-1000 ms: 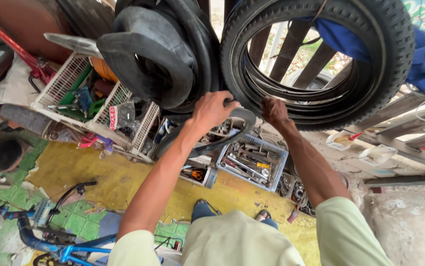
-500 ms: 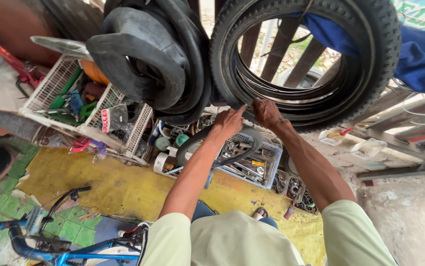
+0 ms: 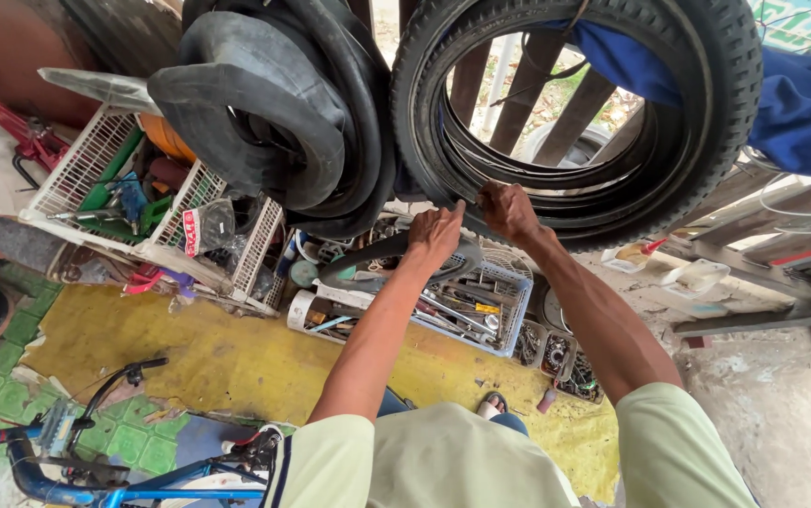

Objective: The person selects a bicycle inner tube from a rack, carries it to a work area, and installs it into a bicycle tire. They then place the tire onto a bicycle wheel rim and press the tube into place by hand.

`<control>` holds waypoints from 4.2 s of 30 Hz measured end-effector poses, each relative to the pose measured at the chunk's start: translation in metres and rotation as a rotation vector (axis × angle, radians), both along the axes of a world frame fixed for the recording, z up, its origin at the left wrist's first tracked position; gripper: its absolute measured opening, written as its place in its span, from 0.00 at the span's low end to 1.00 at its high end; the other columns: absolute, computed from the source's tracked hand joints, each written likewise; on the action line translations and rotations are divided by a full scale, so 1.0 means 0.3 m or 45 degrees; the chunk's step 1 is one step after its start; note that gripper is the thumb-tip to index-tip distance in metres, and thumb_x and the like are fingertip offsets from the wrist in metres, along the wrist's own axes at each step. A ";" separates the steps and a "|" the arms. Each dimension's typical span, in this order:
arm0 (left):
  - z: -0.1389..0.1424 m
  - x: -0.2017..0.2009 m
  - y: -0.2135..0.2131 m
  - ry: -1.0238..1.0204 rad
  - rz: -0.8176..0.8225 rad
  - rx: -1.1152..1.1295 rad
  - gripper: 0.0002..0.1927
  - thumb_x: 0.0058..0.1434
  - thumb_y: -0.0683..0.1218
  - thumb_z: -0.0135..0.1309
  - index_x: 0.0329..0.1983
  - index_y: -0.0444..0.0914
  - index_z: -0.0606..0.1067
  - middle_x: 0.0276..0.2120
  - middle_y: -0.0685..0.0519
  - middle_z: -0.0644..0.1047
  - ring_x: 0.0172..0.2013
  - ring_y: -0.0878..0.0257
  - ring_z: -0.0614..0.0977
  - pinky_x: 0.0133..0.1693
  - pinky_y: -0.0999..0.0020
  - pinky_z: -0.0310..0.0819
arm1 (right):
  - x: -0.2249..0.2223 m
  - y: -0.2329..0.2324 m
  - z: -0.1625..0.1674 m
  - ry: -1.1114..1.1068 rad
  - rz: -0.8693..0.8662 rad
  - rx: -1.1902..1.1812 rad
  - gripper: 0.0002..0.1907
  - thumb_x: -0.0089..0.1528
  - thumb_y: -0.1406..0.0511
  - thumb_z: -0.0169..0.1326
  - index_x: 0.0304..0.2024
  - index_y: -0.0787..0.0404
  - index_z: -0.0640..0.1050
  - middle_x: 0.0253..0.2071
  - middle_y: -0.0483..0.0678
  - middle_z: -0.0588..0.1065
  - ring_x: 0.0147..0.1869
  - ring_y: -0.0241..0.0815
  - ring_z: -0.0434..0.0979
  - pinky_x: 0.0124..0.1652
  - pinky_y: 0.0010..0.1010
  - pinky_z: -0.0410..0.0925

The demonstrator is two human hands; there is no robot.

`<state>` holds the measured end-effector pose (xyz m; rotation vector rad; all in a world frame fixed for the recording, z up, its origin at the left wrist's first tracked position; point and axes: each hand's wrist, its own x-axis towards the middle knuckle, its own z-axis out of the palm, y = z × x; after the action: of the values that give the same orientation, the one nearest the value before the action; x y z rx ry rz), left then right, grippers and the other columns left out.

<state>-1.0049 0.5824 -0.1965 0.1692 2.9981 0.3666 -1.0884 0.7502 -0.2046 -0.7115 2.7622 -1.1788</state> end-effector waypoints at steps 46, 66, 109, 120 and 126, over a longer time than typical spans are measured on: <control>0.046 0.000 -0.010 -0.089 0.032 0.241 0.33 0.63 0.58 0.48 0.67 0.36 0.64 0.44 0.38 0.82 0.45 0.47 0.84 0.48 0.53 0.79 | 0.113 0.088 0.733 0.482 -0.250 -0.397 0.11 0.72 0.64 0.56 0.47 0.68 0.80 0.30 0.51 0.78 0.30 0.37 0.72 0.30 0.32 0.67; 0.045 -0.109 0.205 0.134 0.066 0.984 0.24 0.69 0.62 0.48 0.51 0.39 0.79 0.38 0.42 0.81 0.40 0.48 0.82 0.39 0.57 0.75 | 0.237 0.489 0.345 0.997 -0.864 -0.446 0.32 0.68 0.63 0.64 0.67 0.66 0.62 0.57 0.57 0.66 0.62 0.51 0.67 0.62 0.44 0.65; -0.133 -0.047 -0.415 0.577 0.746 0.666 0.29 0.57 0.55 0.60 0.51 0.26 0.76 0.49 0.26 0.76 0.53 0.32 0.77 0.55 0.47 0.72 | 0.110 0.696 0.256 0.337 -0.628 -0.588 0.43 0.67 0.51 0.60 0.75 0.59 0.56 0.59 0.57 0.76 0.60 0.48 0.80 0.59 0.40 0.74; -0.133 -0.001 -0.128 -0.114 0.411 0.364 0.34 0.55 0.72 0.57 0.54 0.45 0.79 0.53 0.43 0.78 0.57 0.43 0.76 0.58 0.43 0.64 | 0.196 0.518 0.455 0.544 -0.637 -0.366 0.18 0.69 0.64 0.57 0.58 0.68 0.73 0.48 0.60 0.79 0.50 0.52 0.81 0.48 0.41 0.77; -0.023 0.073 -0.178 0.060 0.125 0.663 0.41 0.44 0.75 0.61 0.55 0.46 0.80 0.41 0.46 0.84 0.45 0.51 0.84 0.52 0.57 0.74 | 0.191 0.336 0.528 0.532 -0.348 -0.307 0.21 0.70 0.61 0.57 0.58 0.70 0.74 0.55 0.63 0.78 0.56 0.55 0.81 0.54 0.42 0.76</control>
<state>-0.9829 0.5291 -0.2035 0.0737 2.8902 1.1616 -1.0310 0.8510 -0.0463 -0.6823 3.1737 -1.6018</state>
